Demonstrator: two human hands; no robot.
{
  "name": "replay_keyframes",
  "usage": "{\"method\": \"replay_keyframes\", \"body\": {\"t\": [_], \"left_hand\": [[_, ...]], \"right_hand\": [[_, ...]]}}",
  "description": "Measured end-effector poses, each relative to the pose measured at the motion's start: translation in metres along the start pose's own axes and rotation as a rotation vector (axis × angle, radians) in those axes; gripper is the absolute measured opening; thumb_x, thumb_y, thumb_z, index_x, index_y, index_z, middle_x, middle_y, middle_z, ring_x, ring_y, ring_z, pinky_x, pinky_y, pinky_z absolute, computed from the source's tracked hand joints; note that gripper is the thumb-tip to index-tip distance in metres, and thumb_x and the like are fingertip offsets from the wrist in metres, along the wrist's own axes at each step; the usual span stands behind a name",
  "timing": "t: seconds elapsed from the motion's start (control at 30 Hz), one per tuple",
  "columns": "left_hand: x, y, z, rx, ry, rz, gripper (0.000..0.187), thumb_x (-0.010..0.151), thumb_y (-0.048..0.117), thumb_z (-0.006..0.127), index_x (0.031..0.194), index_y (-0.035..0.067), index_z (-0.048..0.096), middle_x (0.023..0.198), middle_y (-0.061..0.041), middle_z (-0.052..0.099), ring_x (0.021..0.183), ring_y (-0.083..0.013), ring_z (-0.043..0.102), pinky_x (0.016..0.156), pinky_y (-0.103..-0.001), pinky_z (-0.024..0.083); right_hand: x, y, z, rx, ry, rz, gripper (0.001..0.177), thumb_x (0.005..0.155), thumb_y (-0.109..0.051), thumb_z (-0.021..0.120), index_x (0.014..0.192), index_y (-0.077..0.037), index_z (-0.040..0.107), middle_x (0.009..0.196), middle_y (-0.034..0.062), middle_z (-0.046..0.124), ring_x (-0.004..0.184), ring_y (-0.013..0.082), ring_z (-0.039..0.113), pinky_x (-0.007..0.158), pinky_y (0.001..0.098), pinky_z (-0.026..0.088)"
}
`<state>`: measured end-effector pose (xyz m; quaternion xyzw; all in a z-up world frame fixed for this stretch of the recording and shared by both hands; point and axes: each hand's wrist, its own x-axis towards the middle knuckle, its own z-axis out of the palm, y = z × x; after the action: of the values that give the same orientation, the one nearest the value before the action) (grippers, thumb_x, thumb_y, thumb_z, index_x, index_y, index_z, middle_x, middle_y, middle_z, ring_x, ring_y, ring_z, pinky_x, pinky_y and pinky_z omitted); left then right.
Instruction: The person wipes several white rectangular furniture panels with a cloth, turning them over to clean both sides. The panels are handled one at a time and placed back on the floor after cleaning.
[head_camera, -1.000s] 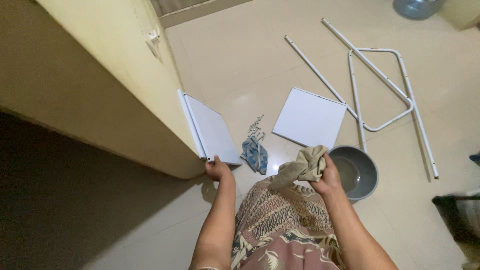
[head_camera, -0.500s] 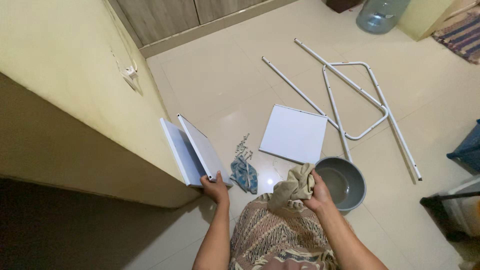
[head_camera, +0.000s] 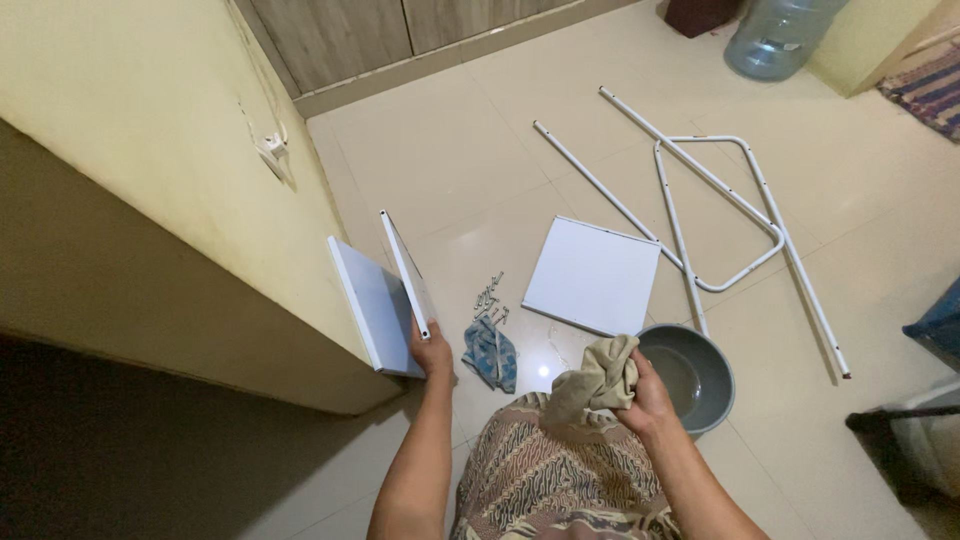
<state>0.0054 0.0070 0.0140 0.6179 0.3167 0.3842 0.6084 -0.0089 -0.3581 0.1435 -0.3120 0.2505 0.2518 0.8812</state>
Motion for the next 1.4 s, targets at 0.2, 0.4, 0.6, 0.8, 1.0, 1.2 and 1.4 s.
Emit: {"method": "replay_keyframes", "body": {"t": [0.2,0.4,0.6,0.8,1.0,1.2,1.4], "left_hand": [[-0.029,0.093,-0.021,0.056,-0.079,-0.021,0.04,0.099,0.016,0.065,0.134,-0.002,0.064,0.109,-0.014,0.076,0.091,-0.0195,0.068,0.082,-0.032,0.055],[-0.102,0.205,-0.038,0.08,-0.386,-0.202,0.047,0.095,0.017,0.065,0.14,0.005,0.058,0.105,-0.01,0.074,0.088,-0.0207,0.066,0.078,-0.033,0.054],[-0.182,0.219,0.002,-0.155,-0.821,-0.103,0.035,0.098,0.016,0.059,0.131,0.004,0.059,0.115,-0.007,0.068,0.099,-0.0167,0.067,0.08,-0.032,0.057],[-0.25,0.194,0.023,-0.108,-1.158,-0.268,0.039,0.095,0.016,0.064,0.131,0.0,0.063,0.109,-0.011,0.073,0.095,-0.0202,0.069,0.082,-0.035,0.058],[-0.285,0.194,0.026,-0.166,-1.362,-0.45,0.048,0.091,0.024,0.069,0.131,-0.001,0.062,0.105,-0.01,0.074,0.093,-0.017,0.071,0.084,-0.033,0.06],[-0.283,0.176,0.063,-0.064,-1.413,-0.293,0.049,0.096,0.04,0.066,0.121,-0.003,0.068,0.094,-0.009,0.075,0.08,-0.0167,0.069,0.074,-0.031,0.058],[-0.272,0.142,0.091,-0.014,-1.27,-0.329,0.08,0.102,0.069,0.052,0.095,-0.009,0.067,0.076,-0.006,0.061,0.066,-0.0148,0.055,0.058,-0.032,0.048]], "right_hand": [[-0.041,-0.008,0.045,-0.132,-0.114,-0.167,0.041,0.108,-0.035,0.044,0.138,-0.008,0.049,0.121,0.0119,0.065,0.107,0.0231,0.066,0.091,0.0401,0.057],[-0.1,-0.011,0.117,-0.344,-0.396,-0.674,0.039,0.103,-0.017,0.062,0.141,-0.007,0.056,0.119,0.0146,0.065,0.091,0.0173,0.067,0.075,0.031,0.059],[-0.137,0.002,0.14,-1.432,-0.589,-1.457,0.045,0.086,-0.015,0.078,0.13,-0.016,0.067,0.128,0.0142,0.063,0.116,0.0313,0.064,0.101,0.0416,0.054],[-0.122,-0.041,0.054,-1.624,-0.385,-1.41,0.036,0.086,-0.01,0.081,0.12,-0.022,0.075,0.112,0.0078,0.069,0.106,0.0255,0.068,0.091,0.0381,0.058],[-0.135,-0.152,-0.063,-1.557,0.432,-1.613,0.041,0.08,0.001,0.075,0.116,-0.018,0.075,0.115,0.0122,0.068,0.111,0.034,0.067,0.094,0.044,0.057],[-0.101,-0.132,-0.089,-1.001,0.699,-1.759,0.025,0.1,-0.007,0.066,0.124,-0.013,0.07,0.143,0.0215,0.056,0.132,0.0382,0.055,0.1,0.0391,0.05],[-0.101,0.037,-0.062,-1.083,0.531,-1.422,0.019,0.096,-0.018,0.071,0.114,-0.013,0.072,0.112,0.0089,0.052,0.106,0.0248,0.057,0.093,0.0394,0.053]]}}
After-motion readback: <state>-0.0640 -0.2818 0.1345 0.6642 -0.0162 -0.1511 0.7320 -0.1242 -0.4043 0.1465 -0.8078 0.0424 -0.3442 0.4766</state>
